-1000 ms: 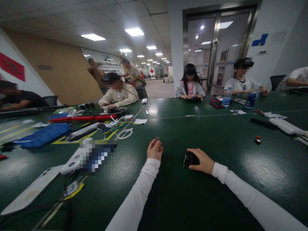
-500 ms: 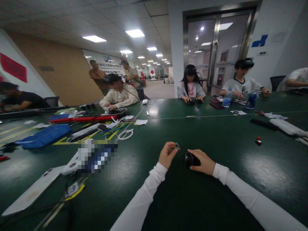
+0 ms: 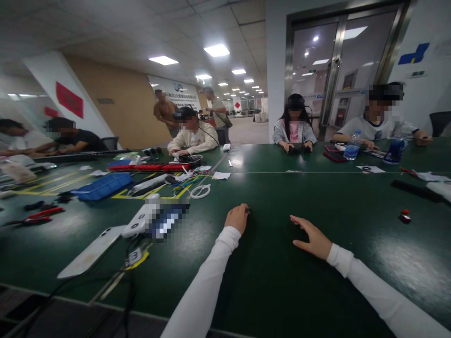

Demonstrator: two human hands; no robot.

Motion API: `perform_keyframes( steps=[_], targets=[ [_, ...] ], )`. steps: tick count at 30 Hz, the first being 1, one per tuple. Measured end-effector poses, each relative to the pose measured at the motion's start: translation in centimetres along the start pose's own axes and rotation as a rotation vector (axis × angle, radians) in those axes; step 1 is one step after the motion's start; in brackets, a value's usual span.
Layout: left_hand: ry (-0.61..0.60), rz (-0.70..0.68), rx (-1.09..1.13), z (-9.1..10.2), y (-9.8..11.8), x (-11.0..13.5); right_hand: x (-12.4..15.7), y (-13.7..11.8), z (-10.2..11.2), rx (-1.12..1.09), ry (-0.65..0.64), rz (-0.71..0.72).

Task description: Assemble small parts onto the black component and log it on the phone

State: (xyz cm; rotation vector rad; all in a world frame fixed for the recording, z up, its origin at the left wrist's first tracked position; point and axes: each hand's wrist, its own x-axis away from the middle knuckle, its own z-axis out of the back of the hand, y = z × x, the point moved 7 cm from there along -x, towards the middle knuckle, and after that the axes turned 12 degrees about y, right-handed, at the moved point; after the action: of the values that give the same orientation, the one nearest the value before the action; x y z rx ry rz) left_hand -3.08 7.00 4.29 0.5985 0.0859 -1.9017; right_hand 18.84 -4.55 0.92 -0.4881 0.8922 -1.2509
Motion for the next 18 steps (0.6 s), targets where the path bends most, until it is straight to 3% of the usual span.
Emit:
perform_keyframes(
  steps=[4,7,10,14,18],
  targets=[
    [0.176,0.364,-0.208,3.2,-10.0,0.0,0.3,0.3,-0.3,0.037,-0.055,-0.045],
    [0.293,0.544,-0.282,5.7,-15.3,1.5,0.5,0.4,-0.4,0.051,-0.071,-0.07],
    [0.351,0.611,-0.312,7.2,-17.9,2.6,0.6,0.5,-0.5,0.068,-0.078,-0.071],
    [0.376,0.649,-0.238,7.4,-19.2,3.0,0.7,0.6,-0.6,0.082,-0.062,-0.056],
    [0.509,0.696,-0.133,7.8,-20.6,3.2,0.7,0.8,-0.7,0.084,-0.053,-0.023]
  ],
)
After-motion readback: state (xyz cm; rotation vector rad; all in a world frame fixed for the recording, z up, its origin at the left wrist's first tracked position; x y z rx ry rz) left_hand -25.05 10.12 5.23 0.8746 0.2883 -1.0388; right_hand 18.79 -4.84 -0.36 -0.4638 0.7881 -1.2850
